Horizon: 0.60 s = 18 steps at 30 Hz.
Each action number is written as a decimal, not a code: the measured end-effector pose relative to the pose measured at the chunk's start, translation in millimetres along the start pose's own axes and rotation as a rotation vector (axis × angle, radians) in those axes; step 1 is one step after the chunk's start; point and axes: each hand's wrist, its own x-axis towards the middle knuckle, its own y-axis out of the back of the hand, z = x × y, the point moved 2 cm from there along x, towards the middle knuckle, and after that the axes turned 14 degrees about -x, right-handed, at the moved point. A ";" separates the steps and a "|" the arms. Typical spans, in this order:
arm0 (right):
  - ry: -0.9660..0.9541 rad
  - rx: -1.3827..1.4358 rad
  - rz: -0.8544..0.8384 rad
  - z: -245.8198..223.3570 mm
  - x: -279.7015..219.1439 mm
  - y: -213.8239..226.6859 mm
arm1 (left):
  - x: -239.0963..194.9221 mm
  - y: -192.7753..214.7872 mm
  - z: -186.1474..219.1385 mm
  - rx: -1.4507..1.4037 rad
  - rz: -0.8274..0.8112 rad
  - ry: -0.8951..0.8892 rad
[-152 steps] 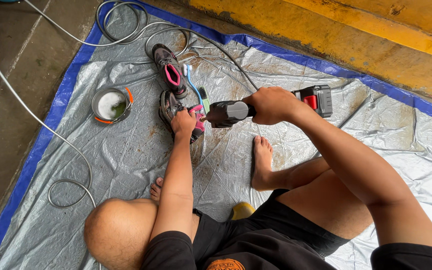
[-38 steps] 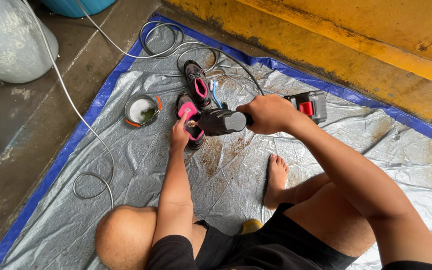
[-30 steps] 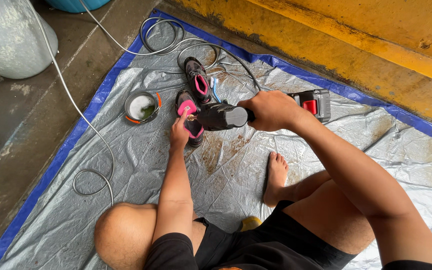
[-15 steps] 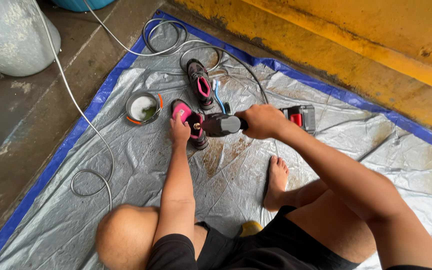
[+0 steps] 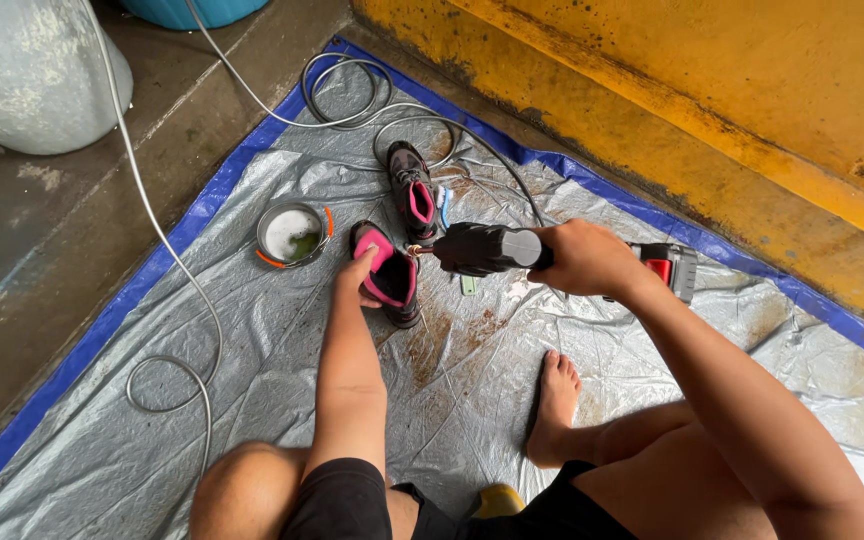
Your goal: The person sits on a tarp and cleans a pair of dark sneakers with pink accents. They use a cordless drill with a brush attachment to scrub the shoes, then switch to a manual toothbrush to clean the interior and laces.
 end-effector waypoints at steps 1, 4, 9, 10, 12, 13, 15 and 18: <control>-0.001 -0.002 0.000 2.3 3.7 -2.7 | -16.3 1.7 8.6 -0.001 -0.001 -0.001; 0.000 0.006 -0.005 9.2 14.8 -12.1 | -30.4 3.1 19.2 -0.094 -0.068 0.042; -0.003 -0.018 -0.060 6.9 14.7 -11.1 | 214.6 -5.2 -68.0 -0.343 -0.113 0.310; -0.003 -0.016 -0.060 8.6 17.2 -10.5 | 210.2 -6.0 -65.6 -0.340 -0.113 0.310; -0.001 -0.017 -0.055 10.3 20.0 -12.3 | 198.5 -7.9 -67.8 -0.182 -0.180 0.368; -0.002 -0.011 -0.056 10.3 20.9 -12.4 | 199.2 -10.7 -72.8 -0.177 -0.178 0.370; 0.005 0.003 -0.048 11.0 21.5 -12.2 | 201.0 -16.0 -79.2 -0.176 -0.102 0.162; 0.017 -0.015 -0.040 13.5 21.4 -16.8 | 199.3 -11.4 -75.8 -0.133 -0.084 0.131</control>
